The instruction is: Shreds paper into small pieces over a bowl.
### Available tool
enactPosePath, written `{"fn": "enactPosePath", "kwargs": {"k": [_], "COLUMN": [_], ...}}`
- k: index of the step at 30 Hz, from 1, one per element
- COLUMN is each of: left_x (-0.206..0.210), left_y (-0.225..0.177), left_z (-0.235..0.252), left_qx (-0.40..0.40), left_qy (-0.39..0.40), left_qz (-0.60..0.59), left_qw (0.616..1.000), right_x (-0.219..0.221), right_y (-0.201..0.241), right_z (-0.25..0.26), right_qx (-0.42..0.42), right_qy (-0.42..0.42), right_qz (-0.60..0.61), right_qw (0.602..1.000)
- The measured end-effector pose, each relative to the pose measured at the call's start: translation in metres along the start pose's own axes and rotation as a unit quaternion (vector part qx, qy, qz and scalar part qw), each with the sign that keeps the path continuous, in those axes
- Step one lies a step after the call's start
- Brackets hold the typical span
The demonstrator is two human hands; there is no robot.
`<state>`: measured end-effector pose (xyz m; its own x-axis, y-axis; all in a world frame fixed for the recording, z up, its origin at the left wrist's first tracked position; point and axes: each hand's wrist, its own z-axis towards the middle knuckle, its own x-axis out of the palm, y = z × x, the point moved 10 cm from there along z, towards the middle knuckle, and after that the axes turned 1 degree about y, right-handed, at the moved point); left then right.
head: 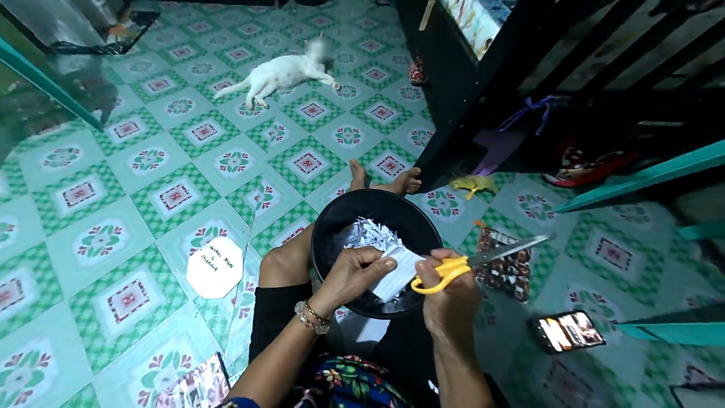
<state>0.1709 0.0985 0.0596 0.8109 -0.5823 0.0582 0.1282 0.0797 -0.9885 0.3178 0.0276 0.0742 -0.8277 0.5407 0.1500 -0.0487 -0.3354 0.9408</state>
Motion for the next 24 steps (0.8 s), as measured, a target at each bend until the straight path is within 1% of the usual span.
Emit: {"fn": "enactPosePath", "kwargs": {"k": [2, 5, 8, 10, 11, 15, 19, 21, 24], "left_x": [0.003, 0.001, -0.004, -0.006, -0.005, -0.005, -0.011, -0.01, -0.014], "left_y": [0.0, -0.003, -0.012, -0.016, -0.018, -0.023, -0.03, -0.034, -0.042], "left_z": [0.0, -0.002, -0.005, -0.006, -0.006, -0.008, -0.008, -0.008, -0.009], "left_qx": [0.002, 0.031, 0.084, 0.105, 0.114, 0.154, 0.183, 0.193, 0.209], "left_qy": [-0.003, -0.048, -0.118, -0.144, -0.15, -0.158, -0.174, -0.177, -0.194], "left_qz": [-0.001, 0.015, 0.048, 0.057, 0.062, 0.082, 0.104, 0.112, 0.117], "left_qw": [1.0, 0.998, 0.988, 0.982, 0.98, 0.972, 0.962, 0.959, 0.951], "right_x": [-0.001, -0.001, 0.003, 0.009, 0.011, 0.013, 0.025, 0.027, 0.034], "right_y": [0.003, 0.003, -0.002, -0.004, -0.004, -0.006, -0.017, -0.016, -0.016], "right_z": [0.002, 0.001, -0.003, -0.01, -0.014, -0.025, -0.032, -0.035, -0.043], "right_qx": [-0.017, -0.028, 0.008, 0.045, 0.049, 0.03, 0.064, 0.074, 0.097], "right_qy": [-0.006, -0.003, 0.014, 0.035, 0.036, 0.043, 0.063, 0.069, 0.104], "right_qz": [0.002, -0.011, -0.061, -0.105, -0.115, -0.098, -0.031, -0.02, -0.008], "right_qw": [1.0, 1.0, 0.998, 0.993, 0.992, 0.994, 0.995, 0.995, 0.99]}}
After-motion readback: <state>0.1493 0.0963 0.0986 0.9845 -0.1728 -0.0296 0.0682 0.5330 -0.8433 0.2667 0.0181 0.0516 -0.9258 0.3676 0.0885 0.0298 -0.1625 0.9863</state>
